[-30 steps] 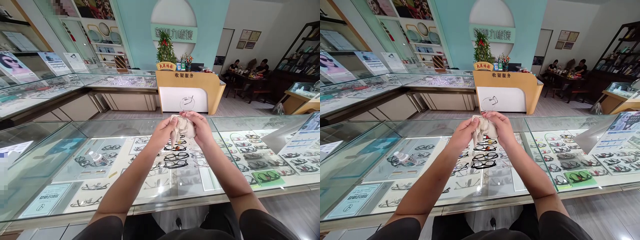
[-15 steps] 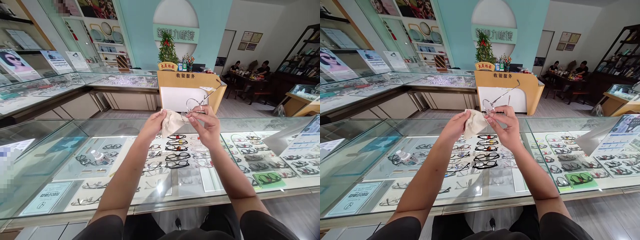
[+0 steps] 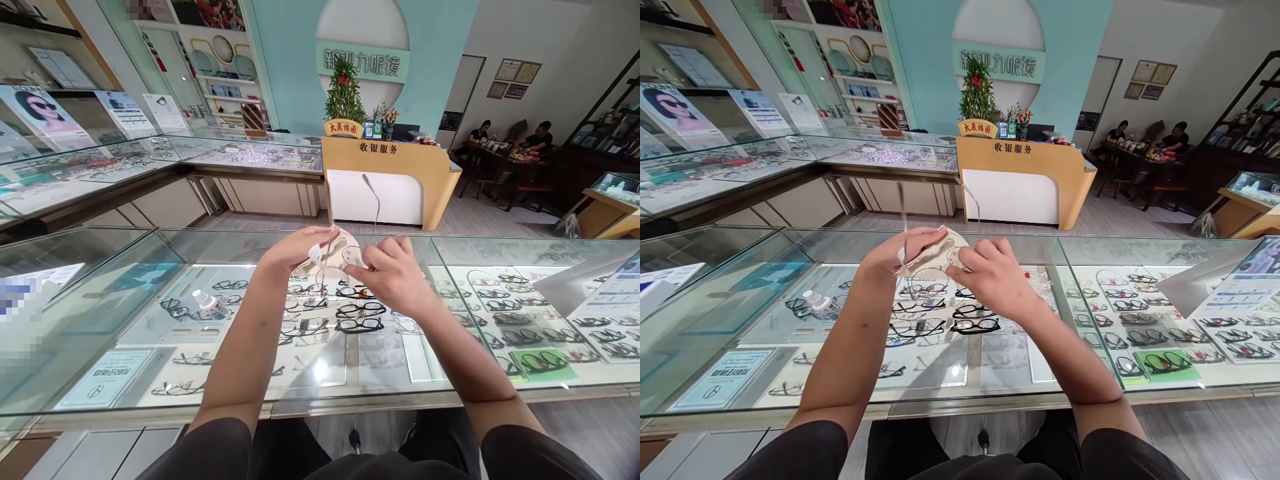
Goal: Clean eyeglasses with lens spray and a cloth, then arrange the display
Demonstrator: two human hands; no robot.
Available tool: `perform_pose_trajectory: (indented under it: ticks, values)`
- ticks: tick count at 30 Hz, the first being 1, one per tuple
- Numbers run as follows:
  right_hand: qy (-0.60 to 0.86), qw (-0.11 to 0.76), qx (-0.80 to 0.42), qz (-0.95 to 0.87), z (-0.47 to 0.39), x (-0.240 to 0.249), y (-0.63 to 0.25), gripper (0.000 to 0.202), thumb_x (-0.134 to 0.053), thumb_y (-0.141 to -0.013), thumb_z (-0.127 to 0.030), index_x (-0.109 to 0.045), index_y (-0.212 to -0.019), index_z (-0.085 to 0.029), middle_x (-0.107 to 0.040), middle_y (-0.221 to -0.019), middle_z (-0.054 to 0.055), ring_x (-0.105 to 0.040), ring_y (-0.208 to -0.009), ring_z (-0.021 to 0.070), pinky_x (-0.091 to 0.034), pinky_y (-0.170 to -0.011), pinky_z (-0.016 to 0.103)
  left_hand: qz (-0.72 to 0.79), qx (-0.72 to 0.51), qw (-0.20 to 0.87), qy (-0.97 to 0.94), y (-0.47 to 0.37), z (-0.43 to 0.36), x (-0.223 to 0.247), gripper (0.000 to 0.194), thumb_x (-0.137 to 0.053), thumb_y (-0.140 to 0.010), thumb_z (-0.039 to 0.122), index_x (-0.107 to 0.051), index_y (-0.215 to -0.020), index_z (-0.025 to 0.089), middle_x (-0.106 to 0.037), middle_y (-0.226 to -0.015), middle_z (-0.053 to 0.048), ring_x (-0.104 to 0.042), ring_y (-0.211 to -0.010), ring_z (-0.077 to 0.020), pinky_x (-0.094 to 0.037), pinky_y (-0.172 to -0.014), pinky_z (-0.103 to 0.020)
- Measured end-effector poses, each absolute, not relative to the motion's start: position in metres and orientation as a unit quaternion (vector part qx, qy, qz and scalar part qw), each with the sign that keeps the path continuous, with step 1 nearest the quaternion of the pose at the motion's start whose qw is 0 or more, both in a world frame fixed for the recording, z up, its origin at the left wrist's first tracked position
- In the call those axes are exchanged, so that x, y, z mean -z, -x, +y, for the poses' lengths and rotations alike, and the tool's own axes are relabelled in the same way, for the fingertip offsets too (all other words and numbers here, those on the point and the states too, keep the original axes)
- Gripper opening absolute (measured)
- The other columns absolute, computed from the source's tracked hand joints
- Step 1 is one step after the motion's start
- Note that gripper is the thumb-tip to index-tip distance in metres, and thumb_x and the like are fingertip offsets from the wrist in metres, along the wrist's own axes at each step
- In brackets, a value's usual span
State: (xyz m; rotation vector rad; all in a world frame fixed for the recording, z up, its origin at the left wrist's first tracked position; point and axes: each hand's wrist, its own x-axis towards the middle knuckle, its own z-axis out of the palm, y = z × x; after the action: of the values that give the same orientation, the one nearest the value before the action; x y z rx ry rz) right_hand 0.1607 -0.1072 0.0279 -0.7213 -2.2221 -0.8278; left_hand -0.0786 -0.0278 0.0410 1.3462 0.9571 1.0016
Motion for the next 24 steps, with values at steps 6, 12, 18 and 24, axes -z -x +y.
perform_pose_trajectory:
  ticks: [6,12,18,24]
  values:
    - [0.243,0.251,0.327,-0.878,-0.117,-0.027,-0.149,0.016,-0.072,-0.104,-0.013,-0.08,-0.112,-0.025,-0.067,-0.09,0.004,-0.041,-0.091,0.0243,-0.028,-0.081,0.043,0.4,-0.277,0.604,-0.631,0.085,-0.032,-0.048,0.049,-0.095,-0.075,0.066,-0.079,-0.072,0.02,-0.068,-0.066,-0.006,-0.058,-0.053,-0.0186,-0.04,-0.047,-0.029]
    - [0.249,0.234,0.294,-0.892,-0.117,-0.026,-0.147,0.01,-0.075,-0.105,-0.016,-0.078,-0.106,-0.026,-0.075,-0.107,0.004,-0.042,-0.094,0.0241,-0.028,-0.083,0.042,0.316,-0.173,0.617,-0.7,0.074,-0.033,-0.045,0.037,-0.099,-0.071,0.053,-0.084,-0.076,0.021,-0.068,-0.068,-0.005,-0.056,-0.055,-0.0171,-0.038,-0.048,-0.026]
    - [0.25,0.237,0.252,-0.904,-0.119,-0.027,-0.148,0.014,-0.075,-0.106,-0.016,-0.082,-0.106,-0.028,-0.067,-0.093,0.004,-0.041,-0.095,0.0243,-0.025,-0.082,0.042,0.214,-0.152,0.669,-0.696,0.066,-0.006,-0.017,0.045,-0.104,-0.065,0.046,-0.078,-0.084,0.014,-0.068,-0.073,-0.001,-0.055,-0.061,-0.0111,-0.042,-0.055,-0.022]
    - [0.241,0.262,0.202,-0.912,-0.123,-0.035,-0.153,0.025,-0.067,-0.111,-0.018,-0.085,-0.114,-0.035,-0.062,-0.089,0.003,-0.041,-0.092,0.0228,-0.023,-0.083,0.041,0.167,-0.174,0.69,-0.682,0.059,-0.006,-0.009,0.061,-0.108,-0.054,0.051,-0.079,-0.093,0.014,-0.07,-0.069,-0.002,-0.055,-0.059,-0.0131,-0.038,-0.052,-0.023]
